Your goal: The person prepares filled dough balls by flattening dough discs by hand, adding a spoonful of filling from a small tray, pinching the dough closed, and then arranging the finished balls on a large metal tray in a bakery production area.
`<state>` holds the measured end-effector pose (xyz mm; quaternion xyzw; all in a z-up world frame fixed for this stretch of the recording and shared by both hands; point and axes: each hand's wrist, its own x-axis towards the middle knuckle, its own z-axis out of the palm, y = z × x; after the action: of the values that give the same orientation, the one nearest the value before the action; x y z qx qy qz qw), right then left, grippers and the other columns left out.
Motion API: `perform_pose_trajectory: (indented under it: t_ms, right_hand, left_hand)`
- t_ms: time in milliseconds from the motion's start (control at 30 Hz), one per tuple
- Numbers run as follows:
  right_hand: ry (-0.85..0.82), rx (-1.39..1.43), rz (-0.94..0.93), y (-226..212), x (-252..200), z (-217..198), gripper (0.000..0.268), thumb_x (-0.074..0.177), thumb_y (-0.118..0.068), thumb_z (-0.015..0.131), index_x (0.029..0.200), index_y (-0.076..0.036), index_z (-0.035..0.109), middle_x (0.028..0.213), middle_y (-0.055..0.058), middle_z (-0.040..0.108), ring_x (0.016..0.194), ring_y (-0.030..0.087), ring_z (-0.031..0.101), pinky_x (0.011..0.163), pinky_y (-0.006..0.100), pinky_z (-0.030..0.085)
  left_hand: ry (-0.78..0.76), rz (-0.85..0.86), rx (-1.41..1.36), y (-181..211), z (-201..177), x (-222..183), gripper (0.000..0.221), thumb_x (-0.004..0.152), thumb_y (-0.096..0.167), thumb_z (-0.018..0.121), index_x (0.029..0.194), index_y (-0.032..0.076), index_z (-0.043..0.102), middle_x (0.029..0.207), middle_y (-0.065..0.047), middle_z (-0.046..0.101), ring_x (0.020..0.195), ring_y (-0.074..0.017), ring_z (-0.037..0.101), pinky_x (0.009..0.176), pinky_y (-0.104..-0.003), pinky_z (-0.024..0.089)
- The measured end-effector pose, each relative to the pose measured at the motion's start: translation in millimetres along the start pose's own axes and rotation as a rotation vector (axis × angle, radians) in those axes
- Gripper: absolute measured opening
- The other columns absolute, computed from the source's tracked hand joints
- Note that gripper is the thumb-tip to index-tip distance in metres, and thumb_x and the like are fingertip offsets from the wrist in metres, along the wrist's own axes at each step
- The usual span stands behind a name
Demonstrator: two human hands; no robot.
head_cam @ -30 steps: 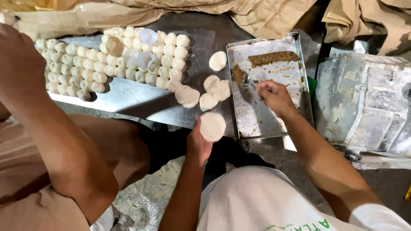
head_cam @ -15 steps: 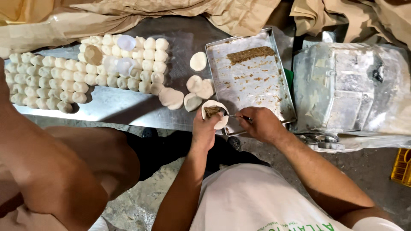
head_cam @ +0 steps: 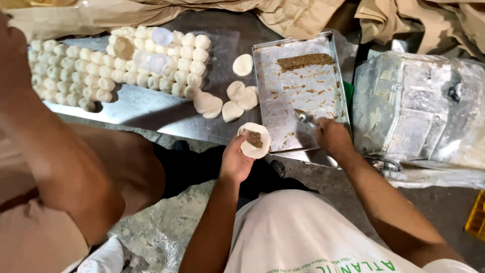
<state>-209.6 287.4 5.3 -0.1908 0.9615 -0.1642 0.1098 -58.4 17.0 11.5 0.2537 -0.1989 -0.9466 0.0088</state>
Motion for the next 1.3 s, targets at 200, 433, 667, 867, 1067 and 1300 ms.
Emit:
perform_pose_trajectory:
  t_ms: [200,433,667,867,1067,1300]
  right_hand:
    - [0.045,0.251,-0.193,-12,-14,6,0.028,0.094,-0.028,0.066,0.117,-0.012,0.071,0.109,0.010,0.072,0.102,0.028,0.069,0.093,0.041,0.055]
    - [-0.576,1.146,-0.172,-82,-22,-22,0.027,0.097,-0.020,0.067,0.119,-0.004,0.070,0.099,0.001,0.072,0.090,0.009,0.066,0.083,0.026,0.055]
    - [-0.559,1.213,-0.214,-89,-37,-17,0.019,0.098,-0.014,0.069,0.112,0.000,0.069,0.093,0.003,0.072,0.083,0.010,0.065,0.076,0.027,0.055]
    - [-0.604,1.116,-0.178,-91,-51,-19,0.023,0.094,-0.012,0.070,0.113,-0.001,0.066,0.095,0.004,0.070,0.084,0.010,0.067,0.071,0.028,0.058]
    - [-0.593,1.176,-0.172,-110,-74,-23,0.021,0.096,-0.011,0.069,0.113,0.001,0.067,0.093,0.005,0.072,0.077,0.012,0.067,0.071,0.029,0.058]
    - [-0.557,1.165,-0.181,-143,-127,-17,0.016,0.095,-0.007,0.069,0.109,0.002,0.067,0.091,0.005,0.070,0.076,0.012,0.065,0.071,0.029,0.057]
  left_hand:
    - [-0.023,-0.003,-0.029,-6,21,-24,0.037,0.104,0.024,0.049,0.132,0.000,0.057,0.128,-0.012,0.068,0.122,-0.0258,0.065,0.107,-0.044,0.050]
    - [-0.127,0.083,0.079,-24,41,-42,0.033,0.103,0.016,0.052,0.128,-0.003,0.058,0.121,-0.014,0.070,0.114,-0.0247,0.068,0.104,-0.040,0.052]
    - [0.070,0.159,0.223,-40,19,-58,0.030,0.101,0.009,0.062,0.126,-0.006,0.063,0.112,-0.015,0.070,0.100,-0.0226,0.069,0.087,-0.035,0.057]
    - [-0.010,0.180,0.210,-45,22,-73,0.034,0.096,0.003,0.061,0.129,-0.007,0.061,0.118,-0.015,0.069,0.107,-0.0233,0.068,0.096,-0.035,0.055]
    - [-0.209,0.169,0.362,-26,26,-116,0.052,0.086,-0.008,0.066,0.136,-0.001,0.052,0.123,-0.011,0.066,0.116,-0.0205,0.065,0.104,-0.035,0.051]
    - [-0.166,0.231,0.435,-21,-19,-152,0.046,0.091,-0.003,0.069,0.134,-0.001,0.055,0.123,-0.009,0.067,0.114,-0.0174,0.064,0.102,-0.035,0.051]
